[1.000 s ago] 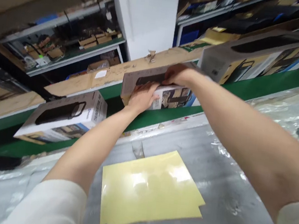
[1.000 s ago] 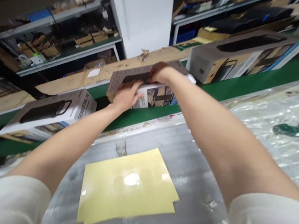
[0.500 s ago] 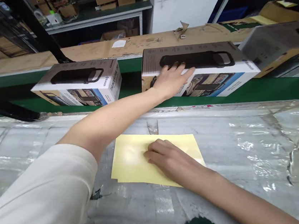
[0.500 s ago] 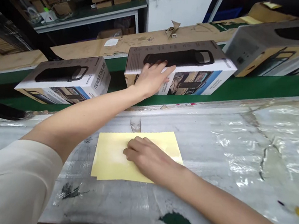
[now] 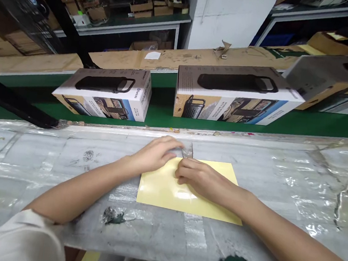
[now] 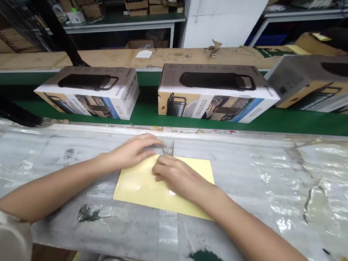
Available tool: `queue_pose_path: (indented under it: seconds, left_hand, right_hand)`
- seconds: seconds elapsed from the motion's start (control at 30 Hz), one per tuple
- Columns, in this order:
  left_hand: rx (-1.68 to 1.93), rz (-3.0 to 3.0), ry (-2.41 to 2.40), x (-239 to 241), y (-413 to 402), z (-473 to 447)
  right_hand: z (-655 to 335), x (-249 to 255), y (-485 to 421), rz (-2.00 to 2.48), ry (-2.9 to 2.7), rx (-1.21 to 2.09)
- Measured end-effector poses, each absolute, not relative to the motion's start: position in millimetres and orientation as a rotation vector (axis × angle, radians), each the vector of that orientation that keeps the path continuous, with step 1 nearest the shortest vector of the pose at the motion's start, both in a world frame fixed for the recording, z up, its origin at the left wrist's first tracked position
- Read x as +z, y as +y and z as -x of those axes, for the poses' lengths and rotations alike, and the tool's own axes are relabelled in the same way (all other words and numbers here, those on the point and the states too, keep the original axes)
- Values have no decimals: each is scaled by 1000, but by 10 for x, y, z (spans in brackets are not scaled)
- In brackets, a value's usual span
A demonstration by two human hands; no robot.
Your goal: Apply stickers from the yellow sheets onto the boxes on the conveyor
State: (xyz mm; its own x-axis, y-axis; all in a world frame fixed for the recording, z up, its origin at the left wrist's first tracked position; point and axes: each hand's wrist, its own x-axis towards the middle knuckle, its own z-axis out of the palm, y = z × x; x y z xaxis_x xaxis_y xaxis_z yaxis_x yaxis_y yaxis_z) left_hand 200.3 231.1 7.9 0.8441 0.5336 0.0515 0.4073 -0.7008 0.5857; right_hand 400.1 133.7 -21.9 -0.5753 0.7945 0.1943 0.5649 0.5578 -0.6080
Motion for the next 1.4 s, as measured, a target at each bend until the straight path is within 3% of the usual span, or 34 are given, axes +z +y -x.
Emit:
queue_pose_path:
  seconds: [0.3,0.67,0.77,0.9,1.1,1.4]
  left_hand:
    - [346,-2642,586,-362,2141,-1720]
    - [275,-2885,427,-277,2086,-1699]
    - [529,-2571,574,-147,2363,-1842]
    - [1119,-1816,996,143,3177,-2353]
    - [935,-935,763,229,4009,-2936]
    - [993,-772,660,135,4017,-2921]
  right_hand:
    - [-4022,-186,1284,1115,-2278,760]
    - [-4387,279,1629,1062,-1782,1564]
    - [-4563,489,1966,1039,-1639,1475]
    - [-4625,715,2683,1140,-1509,1092]
    - [-4483,698,3937,1150,-1635,691]
    - [-4310,484,4492,1149,-1842,638]
